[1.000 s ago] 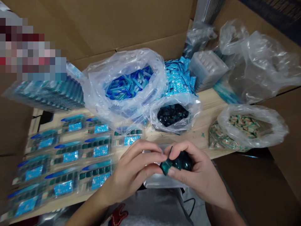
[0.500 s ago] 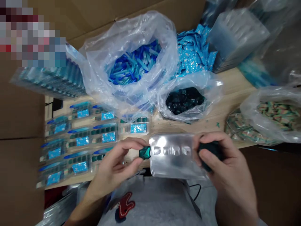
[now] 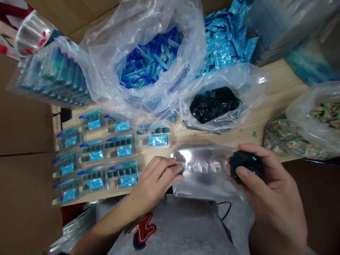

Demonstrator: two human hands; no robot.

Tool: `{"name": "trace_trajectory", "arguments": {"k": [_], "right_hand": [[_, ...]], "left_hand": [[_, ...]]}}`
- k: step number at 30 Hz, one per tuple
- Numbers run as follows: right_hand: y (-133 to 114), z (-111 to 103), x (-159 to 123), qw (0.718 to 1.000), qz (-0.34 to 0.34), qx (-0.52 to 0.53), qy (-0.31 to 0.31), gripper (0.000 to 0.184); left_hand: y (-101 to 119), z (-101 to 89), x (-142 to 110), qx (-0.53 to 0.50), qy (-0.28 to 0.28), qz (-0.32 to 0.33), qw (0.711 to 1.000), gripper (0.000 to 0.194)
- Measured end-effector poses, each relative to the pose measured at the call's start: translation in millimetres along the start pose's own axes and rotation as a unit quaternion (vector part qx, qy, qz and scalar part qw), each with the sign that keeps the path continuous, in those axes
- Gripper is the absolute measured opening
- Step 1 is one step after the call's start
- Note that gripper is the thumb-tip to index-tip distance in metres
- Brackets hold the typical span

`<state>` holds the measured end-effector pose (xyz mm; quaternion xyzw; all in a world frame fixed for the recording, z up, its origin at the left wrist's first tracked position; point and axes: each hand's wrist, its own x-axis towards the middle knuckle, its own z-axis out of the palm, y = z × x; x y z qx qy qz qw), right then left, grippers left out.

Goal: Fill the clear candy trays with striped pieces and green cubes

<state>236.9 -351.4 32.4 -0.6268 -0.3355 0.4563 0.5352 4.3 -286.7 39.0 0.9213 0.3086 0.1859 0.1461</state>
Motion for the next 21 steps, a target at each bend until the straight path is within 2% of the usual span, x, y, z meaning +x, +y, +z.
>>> {"name": "trace_trajectory", "arguments": {"k": [3,7,11,15,18,21], "right_hand": [[-3.9,3.7,-1.0,0.999,-0.032,-0.011,-0.004,0.028],[-13.9,13.6,-0.7,0.997,-0.050,0.028,-0.058,0.031],[-18.4,22.8,-3.0,0.989,-0.055,0.069,-0.121,0.035],[-18.3,27.1,-6.3,0.988,-0.096,0.053,-0.110,0.040],[-17.9,27.3,-7.5,0.990,-0.101,0.036,-0.095,0.040],[-18.3,27.4,-8.5,0.988,-0.126,0.008,-0.094,0.039]], "left_hand": [[-2.9,-2.8,1.2,-0.017,-0.006,-0.005,1.000,0.015],[0.9,-14.4,7.4,-0.127,-0.019,-0.056,0.990,0.024],[14.5,-13.9,22.8,-0.298,0.013,-0.115,0.947,0.027],[23.0,-5.1,37.6,-0.421,0.007,-0.136,0.897,0.030],[21.4,-5.0,40.7,-0.443,0.005,-0.153,0.883,0.030],[16.7,-9.1,39.6,-0.451,-0.017,-0.127,0.883,0.029]]}}
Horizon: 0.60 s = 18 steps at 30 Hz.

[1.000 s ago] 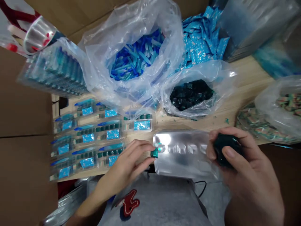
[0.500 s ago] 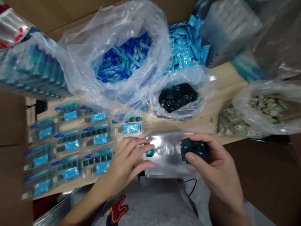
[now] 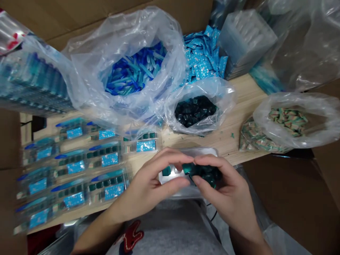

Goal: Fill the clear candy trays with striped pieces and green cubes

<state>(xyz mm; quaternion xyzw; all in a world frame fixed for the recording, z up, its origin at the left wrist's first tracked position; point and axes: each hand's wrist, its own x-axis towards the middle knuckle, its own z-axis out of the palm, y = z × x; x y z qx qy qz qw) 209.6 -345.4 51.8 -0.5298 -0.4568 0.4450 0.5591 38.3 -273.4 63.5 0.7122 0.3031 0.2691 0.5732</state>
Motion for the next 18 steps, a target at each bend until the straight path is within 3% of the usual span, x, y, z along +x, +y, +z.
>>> {"name": "trace_trajectory", "arguments": {"k": [5,8,11,14,18], "right_hand": [[-1.4,1.8,-1.6,0.998,-0.044,-0.045,-0.019,0.032],[-0.7,-0.8,-3.7,0.998,-0.040,-0.055,-0.015,0.029],[1.3,-9.5,-8.2,0.995,-0.032,-0.070,0.067,0.028],[3.8,-21.2,-13.6,0.984,-0.006,-0.083,0.159,0.027],[6.5,-29.7,-17.4,0.979,0.002,-0.088,0.184,0.026]], "left_hand": [[-3.2,-3.4,-3.5,0.025,-0.012,0.005,1.000,0.023],[-8.1,-3.0,-6.9,0.052,0.021,0.019,0.998,0.022],[-13.2,-4.7,-10.9,0.100,0.077,0.038,0.991,0.021],[-17.2,-5.4,-15.0,0.193,0.040,0.053,0.979,0.015],[-20.5,-3.5,-20.7,0.328,0.010,0.089,0.941,0.012]]}}
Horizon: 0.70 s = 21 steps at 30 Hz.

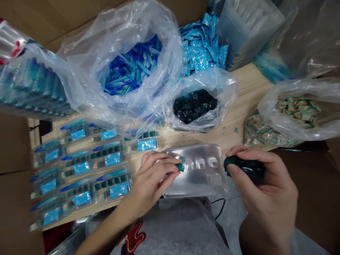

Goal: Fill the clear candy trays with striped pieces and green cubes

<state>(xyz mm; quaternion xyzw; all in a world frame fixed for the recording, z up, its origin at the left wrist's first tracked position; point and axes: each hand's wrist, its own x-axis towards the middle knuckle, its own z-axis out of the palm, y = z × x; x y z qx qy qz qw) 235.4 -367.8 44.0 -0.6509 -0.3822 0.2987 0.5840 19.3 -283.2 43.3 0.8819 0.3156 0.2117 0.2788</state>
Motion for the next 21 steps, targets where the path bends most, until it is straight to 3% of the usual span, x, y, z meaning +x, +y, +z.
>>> {"name": "trace_trajectory", "arguments": {"k": [7,11,16,21], "right_hand": [[5.6,2.9,-1.6,1.000,0.015,-0.005,-0.022,0.024],[4.8,3.7,-1.4,0.998,0.019,0.013,-0.054,0.024],[4.1,3.3,-1.3,0.999,0.012,0.003,-0.043,0.023],[8.3,3.0,-2.5,0.999,0.017,0.012,-0.041,0.023]], "left_hand": [[4.1,-1.8,-8.0,0.089,0.025,0.078,0.993,0.022],[3.6,-0.7,-6.3,0.051,0.048,0.050,0.996,0.019],[-1.1,4.9,-1.9,0.036,0.068,0.030,0.997,0.017],[1.2,1.6,-4.3,0.047,0.040,0.033,0.998,0.018]]}}
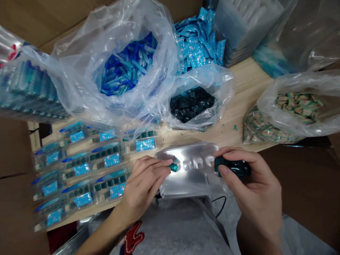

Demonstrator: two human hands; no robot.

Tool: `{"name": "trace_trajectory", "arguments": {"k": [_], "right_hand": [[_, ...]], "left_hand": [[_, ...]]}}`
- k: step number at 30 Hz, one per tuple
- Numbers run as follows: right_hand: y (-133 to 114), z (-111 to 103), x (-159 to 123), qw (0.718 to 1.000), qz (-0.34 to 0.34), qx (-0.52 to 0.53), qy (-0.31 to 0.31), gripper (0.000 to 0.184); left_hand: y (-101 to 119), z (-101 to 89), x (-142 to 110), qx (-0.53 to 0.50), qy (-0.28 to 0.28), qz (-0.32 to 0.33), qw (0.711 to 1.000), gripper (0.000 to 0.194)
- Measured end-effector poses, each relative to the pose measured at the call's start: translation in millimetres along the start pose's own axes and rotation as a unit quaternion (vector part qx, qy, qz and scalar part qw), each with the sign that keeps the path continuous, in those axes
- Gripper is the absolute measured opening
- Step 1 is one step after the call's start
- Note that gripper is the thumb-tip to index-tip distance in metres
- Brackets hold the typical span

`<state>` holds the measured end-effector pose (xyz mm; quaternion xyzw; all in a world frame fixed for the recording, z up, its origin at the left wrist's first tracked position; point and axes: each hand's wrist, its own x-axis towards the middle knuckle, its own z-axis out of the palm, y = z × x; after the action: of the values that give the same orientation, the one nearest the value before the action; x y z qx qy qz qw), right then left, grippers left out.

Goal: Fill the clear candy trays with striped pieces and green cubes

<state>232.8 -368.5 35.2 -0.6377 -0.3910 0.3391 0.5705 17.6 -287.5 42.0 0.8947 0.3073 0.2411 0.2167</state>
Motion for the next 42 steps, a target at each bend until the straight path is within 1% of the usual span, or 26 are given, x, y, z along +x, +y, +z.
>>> {"name": "trace_trajectory", "arguments": {"k": [4,6,8,11,12,15,17,19,20,23,25,26,28,30,33,35,36,39,41,42], "right_hand": [[2.0,0.3,0.7,1.000,0.002,0.000,-0.001,0.022],[1.9,0.6,1.6,1.000,0.001,0.004,-0.002,0.021],[2.0,0.7,2.4,1.000,-0.001,0.009,-0.004,0.022],[3.0,0.8,3.1,1.000,-0.003,0.007,-0.007,0.022],[3.5,0.8,3.2,1.000,-0.002,0.005,-0.007,0.022],[3.7,1.2,3.6,1.000,0.005,0.009,-0.010,0.023],[1.5,1.9,4.4,0.999,0.017,0.033,-0.026,0.023],[-2.6,3.3,5.4,0.996,0.026,0.064,-0.056,0.022],[-5.0,4.4,6.0,0.994,0.028,0.077,-0.070,0.022],[-11.9,9.1,6.5,0.991,0.025,0.091,-0.091,0.023],[-15.2,12.0,5.8,0.992,0.018,0.090,-0.092,0.023],[-16.1,13.0,5.3,0.992,0.015,0.089,-0.093,0.023],[-16.9,14.0,4.3,0.991,0.014,0.092,-0.091,0.024],[-16.3,14.2,3.3,0.991,0.018,0.098,-0.091,0.024],[-15.1,14.7,2.5,0.989,0.020,0.114,-0.094,0.022],[-14.9,15.9,2.7,0.988,0.024,0.121,-0.098,0.021],[-15.0,16.5,3.1,0.987,0.026,0.124,-0.098,0.021],[-15.6,18.1,4.7,0.985,0.028,0.138,-0.105,0.023],[-15.9,18.5,5.5,0.982,0.029,0.147,-0.111,0.023],[-16.0,18.7,5.6,0.981,0.031,0.150,-0.116,0.023]], "left_hand": [[1.1,-3.4,-5.8,0.023,-0.003,0.051,0.998,0.024],[0.5,-2.2,-8.6,0.037,-0.017,0.069,0.997,0.027],[-0.2,0.0,-10.0,0.047,-0.020,0.062,0.997,0.027],[-1.2,3.0,-9.3,0.048,-0.006,0.026,0.999,0.020],[-1.7,3.5,-8.7,0.050,-0.006,0.024,0.998,0.018],[-3.5,2.4,-6.5,0.063,-0.030,0.052,0.996,0.021],[-3.8,-0.3,-3.9,0.061,-0.047,0.052,0.996,0.020],[-1.7,-3.4,0.5,0.027,-0.056,0.022,0.998,0.017],[0.5,-4.6,3.5,-0.007,-0.058,0.005,0.998,0.016],[10.0,-5.1,14.1,-0.143,-0.045,-0.035,0.988,0.025],[15.7,-3.5,21.7,-0.205,-0.050,-0.053,0.976,0.034],[17.6,-2.5,25.4,-0.227,-0.057,-0.061,0.970,0.036],[19.1,-0.9,31.8,-0.269,-0.073,-0.083,0.957,0.030],[18.2,0.0,36.1,-0.324,-0.077,-0.108,0.937,0.022],[15.4,1.4,37.5,-0.395,-0.087,-0.128,0.905,0.023],[14.1,3.0,36.2,-0.423,-0.086,-0.129,0.893,0.021],[13.8,3.9,35.3,-0.427,-0.080,-0.128,0.891,0.019],[13.8,5.4,33.2,-0.402,-0.064,-0.114,0.906,0.023],[14.6,4.9,33.2,-0.377,-0.068,-0.100,0.918,0.025],[15.2,4.4,33.6,-0.376,-0.069,-0.097,0.919,0.024]]}}
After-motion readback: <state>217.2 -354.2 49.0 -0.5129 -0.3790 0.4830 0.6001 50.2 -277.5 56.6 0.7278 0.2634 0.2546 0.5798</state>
